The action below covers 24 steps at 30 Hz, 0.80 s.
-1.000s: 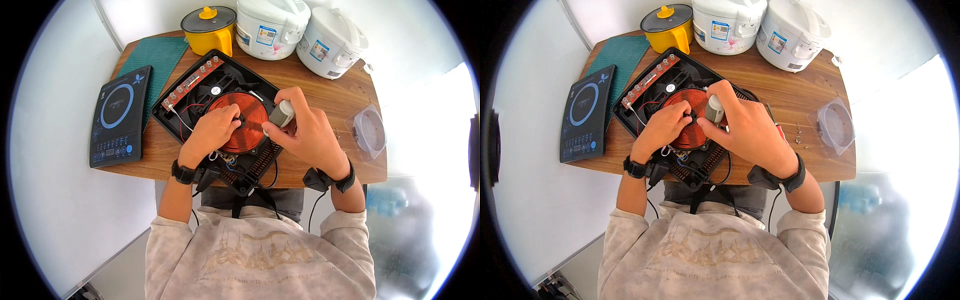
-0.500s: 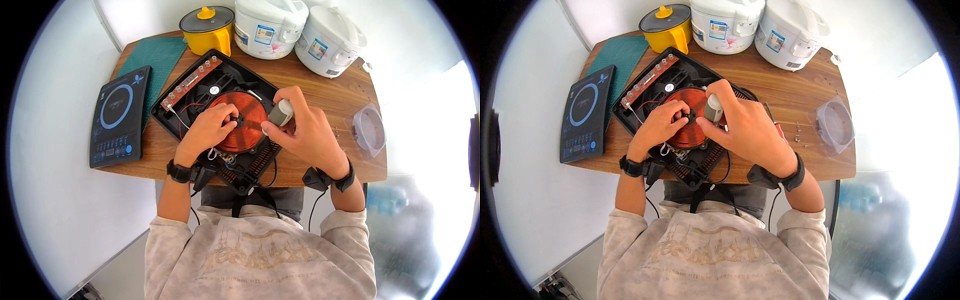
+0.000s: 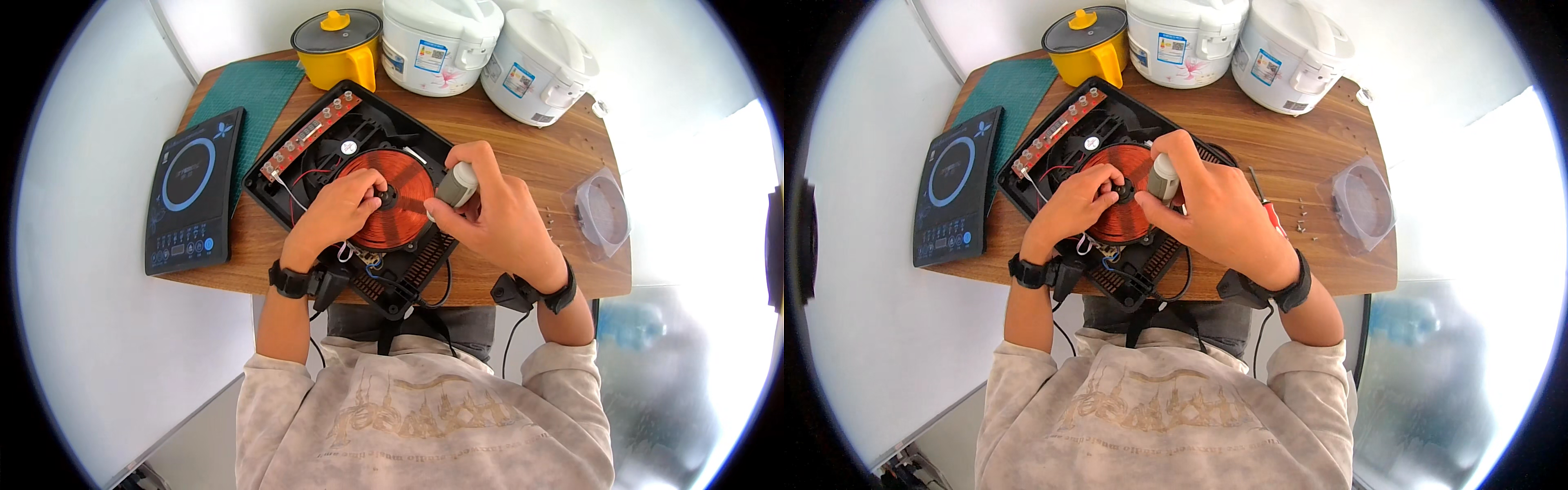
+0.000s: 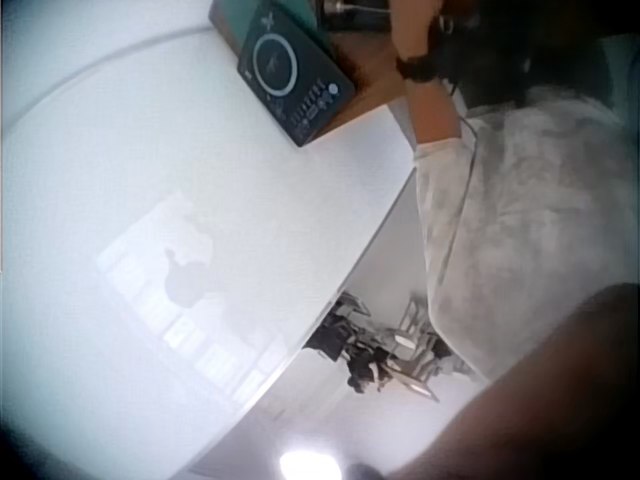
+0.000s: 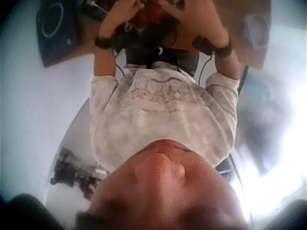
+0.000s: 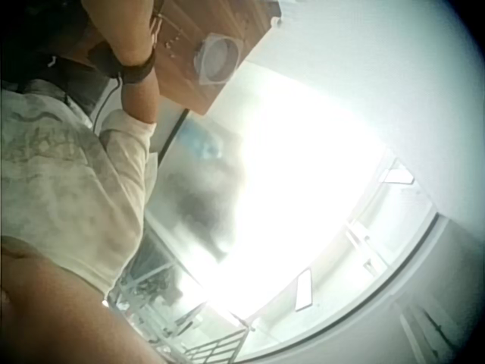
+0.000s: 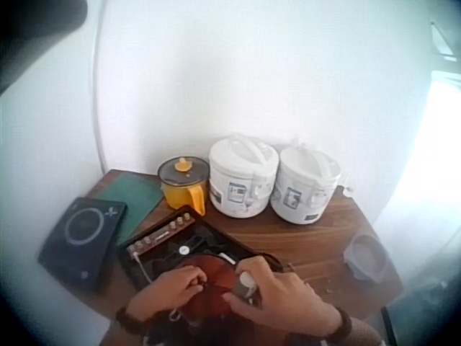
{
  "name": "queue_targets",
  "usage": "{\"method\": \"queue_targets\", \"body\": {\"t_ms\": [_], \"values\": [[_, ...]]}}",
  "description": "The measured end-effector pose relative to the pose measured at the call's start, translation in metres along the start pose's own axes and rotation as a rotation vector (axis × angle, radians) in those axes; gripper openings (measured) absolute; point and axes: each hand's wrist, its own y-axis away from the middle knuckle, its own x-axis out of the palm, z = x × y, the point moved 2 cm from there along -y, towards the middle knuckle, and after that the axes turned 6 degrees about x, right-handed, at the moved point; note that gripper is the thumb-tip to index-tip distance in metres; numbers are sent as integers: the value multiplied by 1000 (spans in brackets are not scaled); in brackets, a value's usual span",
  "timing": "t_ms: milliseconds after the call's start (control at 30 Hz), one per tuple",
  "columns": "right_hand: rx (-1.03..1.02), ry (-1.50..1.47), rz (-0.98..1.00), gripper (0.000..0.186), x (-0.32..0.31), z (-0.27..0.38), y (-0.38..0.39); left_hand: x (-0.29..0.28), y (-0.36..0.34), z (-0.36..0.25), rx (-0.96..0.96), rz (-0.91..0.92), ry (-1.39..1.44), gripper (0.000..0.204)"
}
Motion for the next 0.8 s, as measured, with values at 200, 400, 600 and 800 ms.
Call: {"method": "queue_targets", "body": {"t_ms": [200, 400, 600, 800], "values": [[-8, 7, 9, 44, -2, 1, 0, -3, -1, -2, -7, 57, -65, 18], [-13, 6, -4, 43, -3, 1, 3, 0, 0, 0, 14, 28, -47, 19], [11, -42, -49, 42, -6, -1, 4, -1, -1, -1, -31, 22, -39, 20], [39, -47, -42, 42, -5, -3, 6, 0, 0, 3, 8, 22, -39, 20]]}}
